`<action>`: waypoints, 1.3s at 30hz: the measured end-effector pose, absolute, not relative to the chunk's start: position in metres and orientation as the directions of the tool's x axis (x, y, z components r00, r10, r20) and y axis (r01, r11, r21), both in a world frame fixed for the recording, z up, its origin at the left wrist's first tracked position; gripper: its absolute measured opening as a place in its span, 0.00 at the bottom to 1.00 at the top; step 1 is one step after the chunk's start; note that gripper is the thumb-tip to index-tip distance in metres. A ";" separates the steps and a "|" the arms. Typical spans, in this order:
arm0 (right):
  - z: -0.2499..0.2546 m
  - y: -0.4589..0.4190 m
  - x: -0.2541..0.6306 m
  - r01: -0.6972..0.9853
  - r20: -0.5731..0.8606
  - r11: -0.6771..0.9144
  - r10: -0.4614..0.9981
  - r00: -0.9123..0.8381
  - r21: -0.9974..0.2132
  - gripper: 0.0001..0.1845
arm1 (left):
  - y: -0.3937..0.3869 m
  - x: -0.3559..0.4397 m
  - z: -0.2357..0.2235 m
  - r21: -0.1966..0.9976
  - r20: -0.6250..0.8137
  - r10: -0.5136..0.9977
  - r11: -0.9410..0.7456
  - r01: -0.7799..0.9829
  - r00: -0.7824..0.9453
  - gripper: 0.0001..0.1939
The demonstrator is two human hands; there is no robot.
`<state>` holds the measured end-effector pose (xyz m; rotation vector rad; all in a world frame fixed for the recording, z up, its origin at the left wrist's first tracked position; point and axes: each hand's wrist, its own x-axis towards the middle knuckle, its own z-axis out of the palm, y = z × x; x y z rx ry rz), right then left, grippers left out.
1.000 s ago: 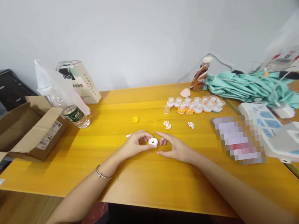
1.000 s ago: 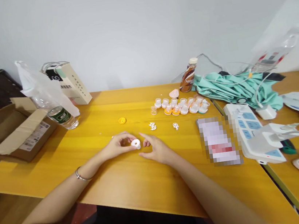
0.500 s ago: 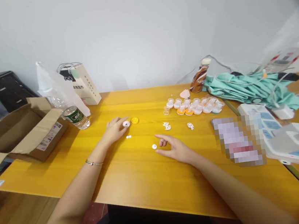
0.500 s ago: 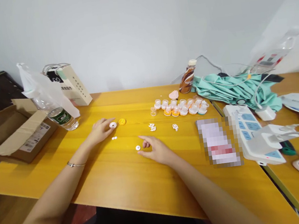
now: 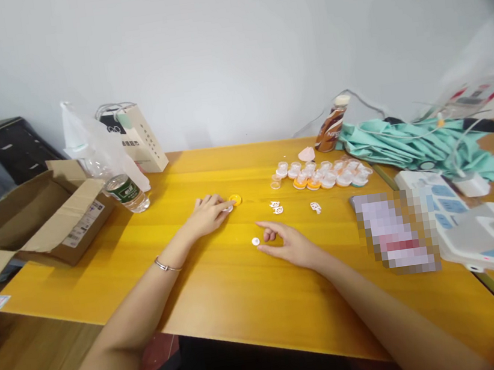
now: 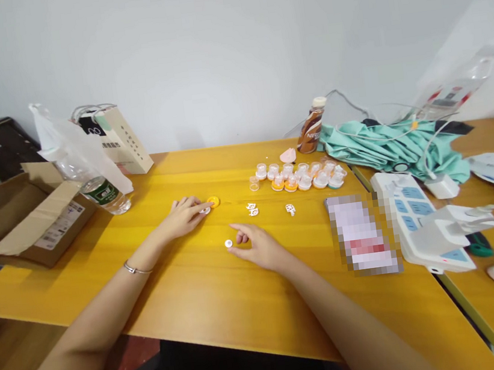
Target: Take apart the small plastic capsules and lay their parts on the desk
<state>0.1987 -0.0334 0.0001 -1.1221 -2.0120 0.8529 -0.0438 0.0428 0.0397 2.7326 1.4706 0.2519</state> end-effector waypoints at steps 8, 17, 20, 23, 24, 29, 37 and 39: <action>-0.001 -0.032 0.198 0.455 0.231 0.410 0.888 -0.398 -0.791 0.26 | 0.036 -0.033 0.041 0.101 0.133 0.799 -0.599 0.794 0.586 0.20; 0.002 -0.034 0.199 0.449 0.222 0.404 0.887 -0.405 -0.797 0.24 | 0.054 -0.065 0.034 0.175 0.242 0.915 -0.369 0.913 0.324 0.22; 0.002 -0.034 0.199 0.449 0.227 0.411 0.885 -0.407 -0.794 0.24 | 0.060 -0.081 0.031 0.199 0.214 0.952 -0.260 0.945 0.217 0.21; 0.002 -0.034 0.199 0.449 0.236 0.418 0.883 -0.406 -0.790 0.23 | 0.060 -0.090 0.033 0.218 0.194 0.964 -0.225 0.950 0.183 0.19; 0.003 -0.034 0.199 0.450 0.238 0.420 0.883 -0.405 -0.788 0.23 | 0.060 -0.090 0.033 0.222 0.192 0.964 -0.224 0.949 0.183 0.19; 0.004 -0.035 0.199 0.453 0.244 0.426 0.880 -0.407 -0.783 0.23 | 0.056 -0.084 0.032 0.196 0.204 0.960 -0.234 0.952 0.194 0.18; -0.001 -0.033 0.200 0.444 0.250 0.438 0.872 -0.421 -0.782 0.24 | 0.040 -0.071 0.038 0.225 0.352 0.890 -0.380 0.897 0.289 0.17; -0.001 -0.033 0.201 0.443 0.250 0.449 0.864 -0.437 -0.776 0.26 | 0.026 -0.058 0.044 0.264 0.360 0.816 -0.555 0.789 0.453 0.17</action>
